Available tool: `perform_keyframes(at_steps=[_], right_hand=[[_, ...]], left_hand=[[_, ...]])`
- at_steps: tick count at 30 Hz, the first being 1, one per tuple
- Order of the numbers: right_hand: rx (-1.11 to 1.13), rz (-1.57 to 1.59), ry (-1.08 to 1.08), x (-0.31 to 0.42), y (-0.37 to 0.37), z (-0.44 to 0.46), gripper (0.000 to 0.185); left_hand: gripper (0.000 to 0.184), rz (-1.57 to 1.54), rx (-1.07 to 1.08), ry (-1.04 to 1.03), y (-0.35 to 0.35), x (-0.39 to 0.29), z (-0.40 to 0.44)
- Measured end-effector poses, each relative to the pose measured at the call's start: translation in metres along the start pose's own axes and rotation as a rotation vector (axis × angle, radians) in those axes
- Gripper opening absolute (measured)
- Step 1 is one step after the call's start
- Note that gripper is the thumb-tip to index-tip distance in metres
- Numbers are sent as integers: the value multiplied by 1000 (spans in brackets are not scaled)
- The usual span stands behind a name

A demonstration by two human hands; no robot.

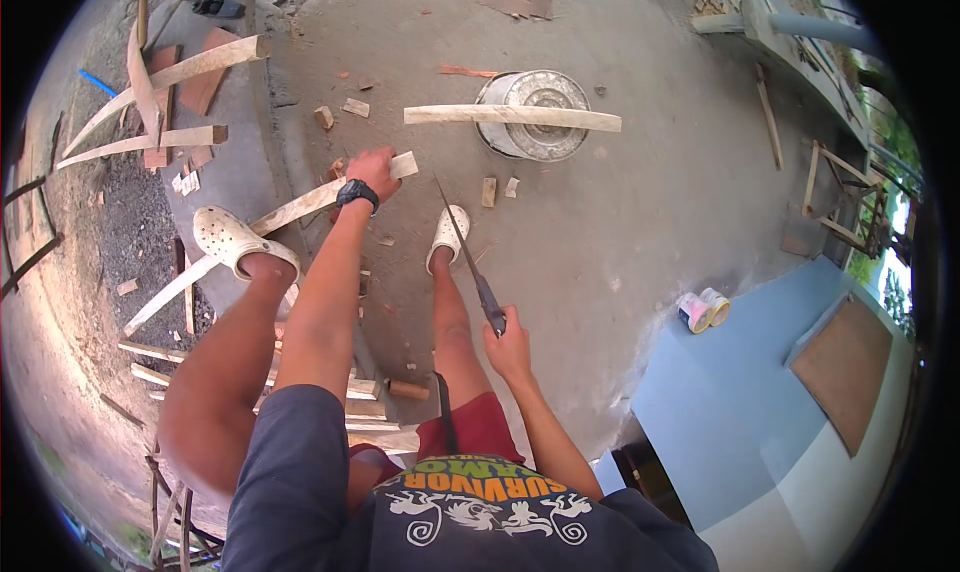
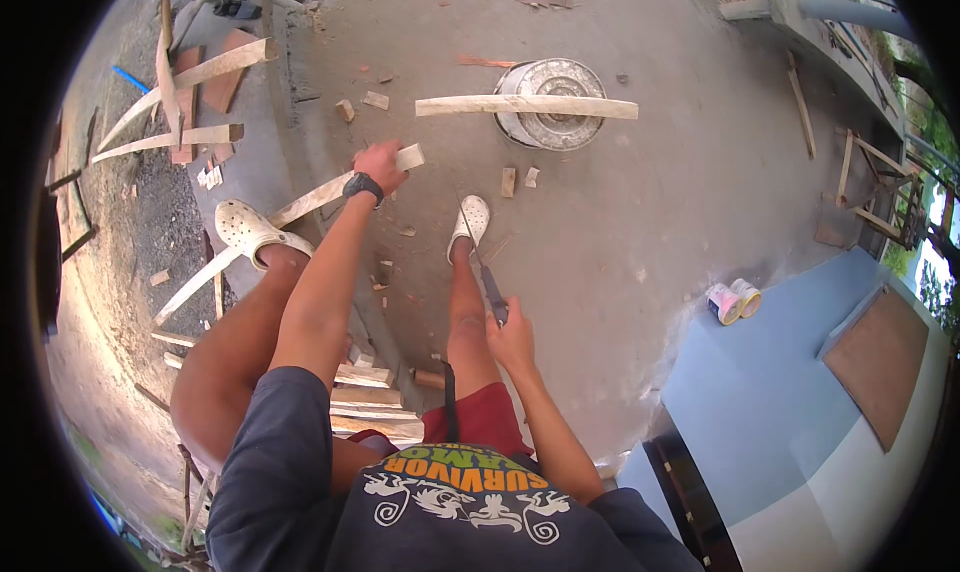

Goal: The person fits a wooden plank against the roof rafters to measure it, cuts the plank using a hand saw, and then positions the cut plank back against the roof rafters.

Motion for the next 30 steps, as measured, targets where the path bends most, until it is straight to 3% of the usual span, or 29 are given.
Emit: perform_keyframes(at_steps=[3, 5, 7, 9, 11, 14, 17, 18, 19, 20, 22, 23, 24, 25, 26, 28, 29, 30], right_hand=[[-28, -21, -19, -15, 13, -9, 29], [-21, -36, -30, -22, 24, -14, 30], [1, -54, -34, -31, 35, -20, 31], [-97, -113, 18, -41, 51, -21, 30], [-71, -62, -45, -43, 65, -24, 29], [-109, -19, 88, -20, 93, -32, 30], [-111, -53, 273, 2, 127, -28, 39], [-100, -56, 431, 19, 136, -27, 42], [-89, -55, 590, 37, 142, -30, 45], [-70, -63, 608, 56, 147, -23, 45], [-108, -261, 1171, 129, 139, -55, 52], [-92, -274, 1187, 157, 131, -55, 52], [-18, -331, 1327, 188, 112, -66, 56], [55, -389, 1462, 214, 89, -75, 60], [85, -436, 1540, 238, 65, -76, 63], [147, -520, 1670, 281, 5, -78, 65], [177, -554, 1719, 296, -30, -77, 65], [187, -592, 1734, 310, -64, -71, 64]], left_hand=[[44, -11, 5, 19, -2, -1, -3], [39, 39, -133, -24, 7, -6, -7], [49, 65, -89, 32, 1, -7, -10], [63, 276, -284, 213, 15, -6, -35], [84, 266, -262, 338, -9, -2, -52], [94, 110, -160, 357, -14, -16, -69], [92, -79, -190, 357, 1, -30, -73], [92, -76, -200, 384, 1, -29, -74], [87, -107, -276, 386, 1, -27, -71], [83, -139, -354, 384, 3, -26, -70], [80, -231, -382, 462, 0, -20, -70], [78, -325, -394, 516, -6, -17, -73], [65, -356, -551, 564, -4, -19, -81], [65, -369, -561, 575, -19, -22, -81], [59, -406, -887, 545, -17, -25, -96], [49, -646, -1189, 442, -80, -9, -95], [49, -657, -1206, 463, -77, -15, -103], [45, -893, -1188, 587, -77, -17, -116]])
Point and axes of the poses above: each hand's wrist, its own z-axis towards the middle knuckle, its own y-axis out of the back of the hand, x = y × z, the point moved 9 cm from there along z, towards the middle knuckle, and after that the axes turned 14 degrees about -y, right-handed, at the moved point
